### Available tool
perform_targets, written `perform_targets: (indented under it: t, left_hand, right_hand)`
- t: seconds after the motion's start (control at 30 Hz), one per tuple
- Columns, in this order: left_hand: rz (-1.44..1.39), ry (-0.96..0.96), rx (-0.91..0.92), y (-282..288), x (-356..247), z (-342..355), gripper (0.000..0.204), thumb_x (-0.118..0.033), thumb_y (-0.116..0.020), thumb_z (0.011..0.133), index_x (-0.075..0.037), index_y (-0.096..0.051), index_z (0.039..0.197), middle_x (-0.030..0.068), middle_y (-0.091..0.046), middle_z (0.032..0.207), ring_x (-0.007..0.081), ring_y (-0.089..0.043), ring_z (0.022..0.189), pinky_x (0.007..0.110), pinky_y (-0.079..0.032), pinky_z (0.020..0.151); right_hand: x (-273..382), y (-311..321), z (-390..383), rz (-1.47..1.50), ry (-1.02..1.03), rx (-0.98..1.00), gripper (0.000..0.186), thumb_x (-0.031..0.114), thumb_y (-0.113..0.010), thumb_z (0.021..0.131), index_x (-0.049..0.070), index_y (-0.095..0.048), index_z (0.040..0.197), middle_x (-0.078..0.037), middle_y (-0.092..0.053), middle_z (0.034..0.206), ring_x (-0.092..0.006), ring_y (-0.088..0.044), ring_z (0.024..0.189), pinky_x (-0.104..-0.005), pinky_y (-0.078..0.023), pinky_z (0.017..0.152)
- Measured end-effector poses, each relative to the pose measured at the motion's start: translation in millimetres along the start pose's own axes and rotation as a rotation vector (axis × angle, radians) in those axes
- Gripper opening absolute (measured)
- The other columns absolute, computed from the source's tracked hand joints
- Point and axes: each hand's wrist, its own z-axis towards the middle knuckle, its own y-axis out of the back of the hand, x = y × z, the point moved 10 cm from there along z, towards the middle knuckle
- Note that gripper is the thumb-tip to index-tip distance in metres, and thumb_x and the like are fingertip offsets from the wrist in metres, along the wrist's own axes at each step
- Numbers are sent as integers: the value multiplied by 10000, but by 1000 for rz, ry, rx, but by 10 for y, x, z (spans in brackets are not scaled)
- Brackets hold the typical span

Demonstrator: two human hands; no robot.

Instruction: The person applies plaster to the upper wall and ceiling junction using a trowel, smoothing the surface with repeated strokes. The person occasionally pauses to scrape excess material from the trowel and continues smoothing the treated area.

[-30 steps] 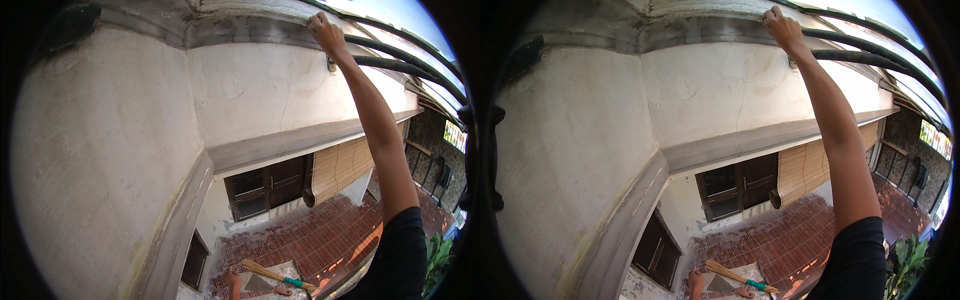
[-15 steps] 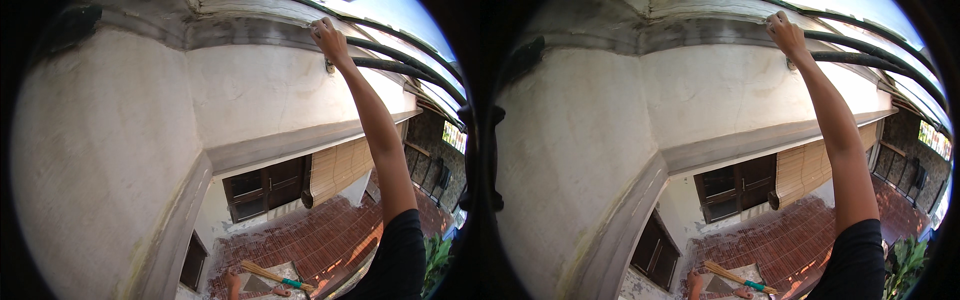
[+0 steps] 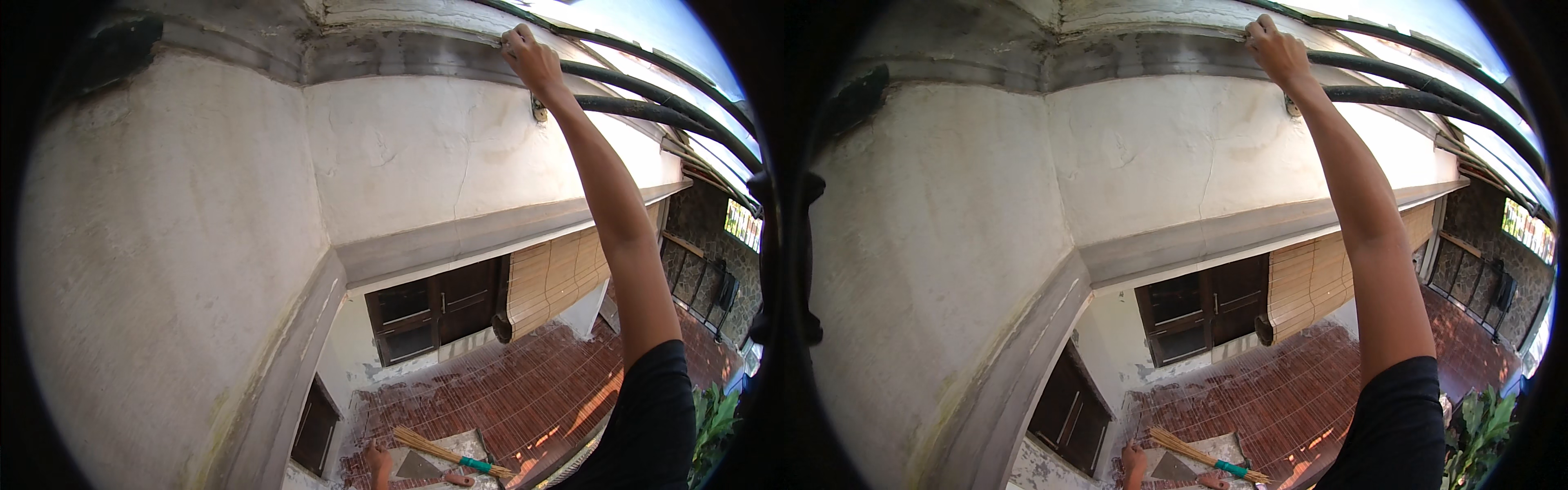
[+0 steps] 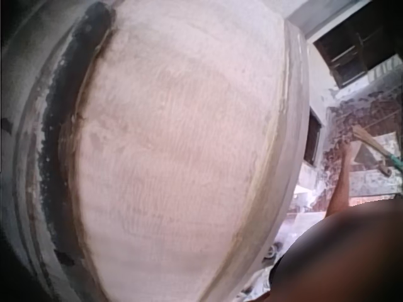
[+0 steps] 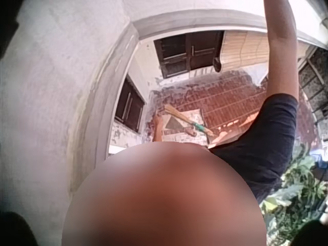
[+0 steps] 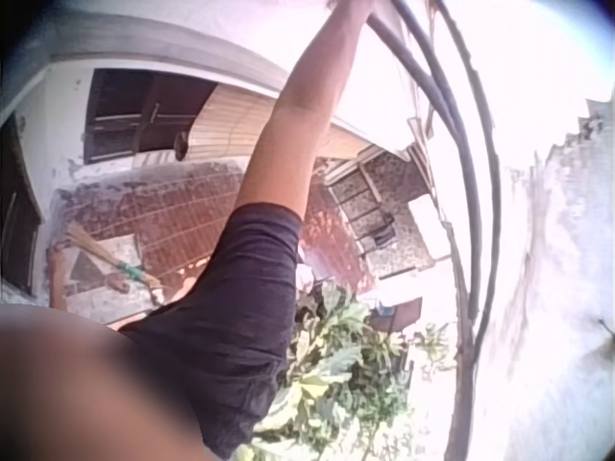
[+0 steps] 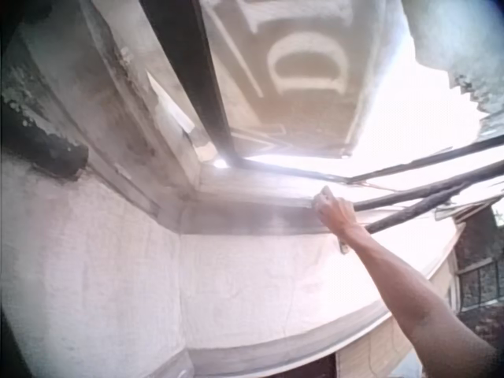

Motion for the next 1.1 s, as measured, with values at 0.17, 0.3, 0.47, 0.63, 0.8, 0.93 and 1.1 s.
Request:
perform_targets:
  t: [0.17,0.3,0.47,0.63,0.8,0.93,1.1]
  left_hand:
    - [-62,101,56,9,-12,-84,452,-189,-426,1022,-83,-497,1455,238,-550,1320,406,-563,1174,491,-482,1030]
    - [-42,35,45,37,-70,-102,453,-185,-428,1021,-72,-495,1454,237,-537,1332,407,-564,1170,497,-485,1021]
    - [-50,65,73,38,-73,-120,453,-189,-423,1023,-74,-494,1455,227,-535,1329,404,-563,1169,498,-484,1010]
    - [-29,70,67,35,-42,-105,462,-213,-415,1020,-73,-496,1453,226,-539,1320,404,-562,1169,499,-481,1010]
    - [-61,11,2,12,-1,-17,461,-202,-445,998,-51,-525,1426,259,-568,1325,412,-560,1206,484,-464,1036]
    - [-63,-2,-21,-2,39,20,463,-197,-461,983,-42,-538,1413,273,-582,1321,414,-558,1224,473,-453,1053]
    - [-52,-19,-16,-80,118,110,458,-200,-457,992,-51,-534,1417,251,-581,1323,408,-558,1219,474,-450,1055]
  right_hand:
    - [-62,-71,-84,-9,-13,24,186,251,-640,925,120,-617,1055,-62,-617,1118,-360,-705,756,-484,-582,640]
    - [-108,-15,-232,47,1,-8,192,247,-656,917,129,-618,1064,-60,-619,1100,-348,-702,734,-469,-580,626]
    - [-90,82,-221,67,64,-82,176,251,-662,925,169,-636,1078,-29,-612,1087,-318,-694,681,-432,-574,568]
    - [-64,2,-129,-38,93,-21,171,263,-660,940,218,-650,1104,3,-605,1117,-301,-693,658,-415,-565,528]
    - [-46,22,-157,-11,115,-46,173,273,-653,950,215,-652,1113,1,-605,1119,-304,-692,649,-418,-569,528]
    - [-8,51,-156,8,118,-67,189,281,-644,955,170,-642,1109,-9,-608,1132,-310,-700,671,-433,-578,546]
    - [64,45,-80,-24,123,-44,189,278,-615,973,108,-613,1056,-28,-608,1143,-328,-706,696,-455,-578,546]
